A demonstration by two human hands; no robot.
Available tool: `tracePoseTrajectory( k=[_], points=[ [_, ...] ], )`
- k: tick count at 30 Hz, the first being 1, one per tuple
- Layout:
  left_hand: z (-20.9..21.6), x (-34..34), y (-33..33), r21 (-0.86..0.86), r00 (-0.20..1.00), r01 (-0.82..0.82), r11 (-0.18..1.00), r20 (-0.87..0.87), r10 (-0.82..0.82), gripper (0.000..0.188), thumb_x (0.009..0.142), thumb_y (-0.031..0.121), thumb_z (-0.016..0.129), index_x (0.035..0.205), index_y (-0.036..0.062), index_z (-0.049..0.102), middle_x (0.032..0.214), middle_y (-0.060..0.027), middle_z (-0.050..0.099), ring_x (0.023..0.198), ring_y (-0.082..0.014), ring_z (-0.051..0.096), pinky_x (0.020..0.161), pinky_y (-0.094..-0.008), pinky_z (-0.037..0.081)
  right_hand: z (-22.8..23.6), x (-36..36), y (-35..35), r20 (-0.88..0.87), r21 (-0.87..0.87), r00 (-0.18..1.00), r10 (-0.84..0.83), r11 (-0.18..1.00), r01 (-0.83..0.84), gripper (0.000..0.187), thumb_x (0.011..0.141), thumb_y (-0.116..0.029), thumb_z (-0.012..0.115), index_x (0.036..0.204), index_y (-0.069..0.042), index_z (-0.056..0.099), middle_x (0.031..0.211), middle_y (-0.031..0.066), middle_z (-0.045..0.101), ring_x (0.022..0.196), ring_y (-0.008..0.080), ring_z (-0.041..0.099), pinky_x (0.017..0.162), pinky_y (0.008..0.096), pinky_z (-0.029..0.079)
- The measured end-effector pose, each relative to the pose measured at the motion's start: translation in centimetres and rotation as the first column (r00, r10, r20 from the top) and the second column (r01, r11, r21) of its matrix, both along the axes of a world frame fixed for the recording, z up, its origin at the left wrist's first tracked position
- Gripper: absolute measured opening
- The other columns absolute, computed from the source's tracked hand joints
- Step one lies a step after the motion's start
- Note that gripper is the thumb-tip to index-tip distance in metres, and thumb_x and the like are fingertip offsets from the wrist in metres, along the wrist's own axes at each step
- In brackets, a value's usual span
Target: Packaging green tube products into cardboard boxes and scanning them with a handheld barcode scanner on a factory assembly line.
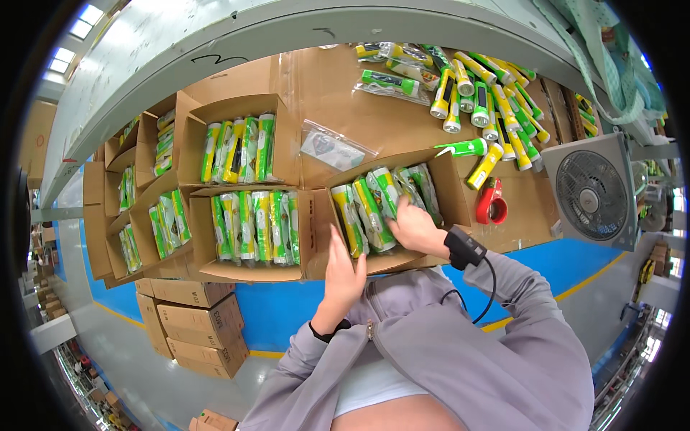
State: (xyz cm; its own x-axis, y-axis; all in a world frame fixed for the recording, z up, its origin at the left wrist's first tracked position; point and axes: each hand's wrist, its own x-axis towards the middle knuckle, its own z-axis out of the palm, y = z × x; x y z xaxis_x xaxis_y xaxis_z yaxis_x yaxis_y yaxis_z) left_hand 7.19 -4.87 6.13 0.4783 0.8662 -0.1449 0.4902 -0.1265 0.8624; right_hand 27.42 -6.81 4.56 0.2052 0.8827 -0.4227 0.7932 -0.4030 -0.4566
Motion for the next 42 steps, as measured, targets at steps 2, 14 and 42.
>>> tracePoseTrajectory(
  k=[2, 14, 42],
  points=[
    [-1.2, -0.1, -0.4, 0.009, 0.999, 0.044, 0.999, -0.003, -0.044, 0.072, 0.084, 0.008, 0.056, 0.139, -0.0109, 0.014, 0.134, -0.0338, 0.032, 0.121, -0.0460, 0.039, 0.100, -0.0424, 0.036, -0.7, -0.9, 0.5, 0.074, -0.023, 0.997, -0.011, 1.000, 0.013, 0.051, 0.084, -0.026, 0.058, 0.101, 0.015, 0.031, 0.068, 0.0299, 0.058, 0.069, 0.0439, 0.061, 0.061, 0.0488, 0.049],
    [-1.2, 0.3, -0.5, 0.047, 0.999, 0.016, 0.999, -0.042, -0.014, 0.070, 0.083, 0.007, 0.057, 0.137, -0.0116, 0.018, 0.133, -0.0333, 0.033, 0.120, -0.0462, 0.041, 0.099, -0.0442, 0.037, -1.8, 1.6, 2.7, 0.091, 0.032, 0.858, 0.506, 0.859, -0.511, 0.031, 0.091, -0.021, 0.046, 0.092, 0.008, 0.056, 0.066, 0.0239, 0.057, 0.062, 0.0379, 0.061, 0.055, 0.0487, 0.047],
    [0.6, 1.3, -1.0, 0.011, 0.967, -0.062, 0.998, -0.248, 0.063, 0.050, 0.091, 0.005, 0.040, 0.135, -0.0111, 0.024, 0.126, -0.0328, 0.041, 0.112, -0.0462, 0.046, 0.093, -0.0436, 0.041, -6.3, 24.3, 12.3, 0.020, 0.594, 0.997, -0.072, 0.803, 0.046, 0.052, 0.073, -0.018, 0.064, 0.121, -0.005, 0.048, 0.113, 0.0174, 0.052, 0.106, 0.0325, 0.051, 0.091, 0.0390, 0.043]
  ],
)
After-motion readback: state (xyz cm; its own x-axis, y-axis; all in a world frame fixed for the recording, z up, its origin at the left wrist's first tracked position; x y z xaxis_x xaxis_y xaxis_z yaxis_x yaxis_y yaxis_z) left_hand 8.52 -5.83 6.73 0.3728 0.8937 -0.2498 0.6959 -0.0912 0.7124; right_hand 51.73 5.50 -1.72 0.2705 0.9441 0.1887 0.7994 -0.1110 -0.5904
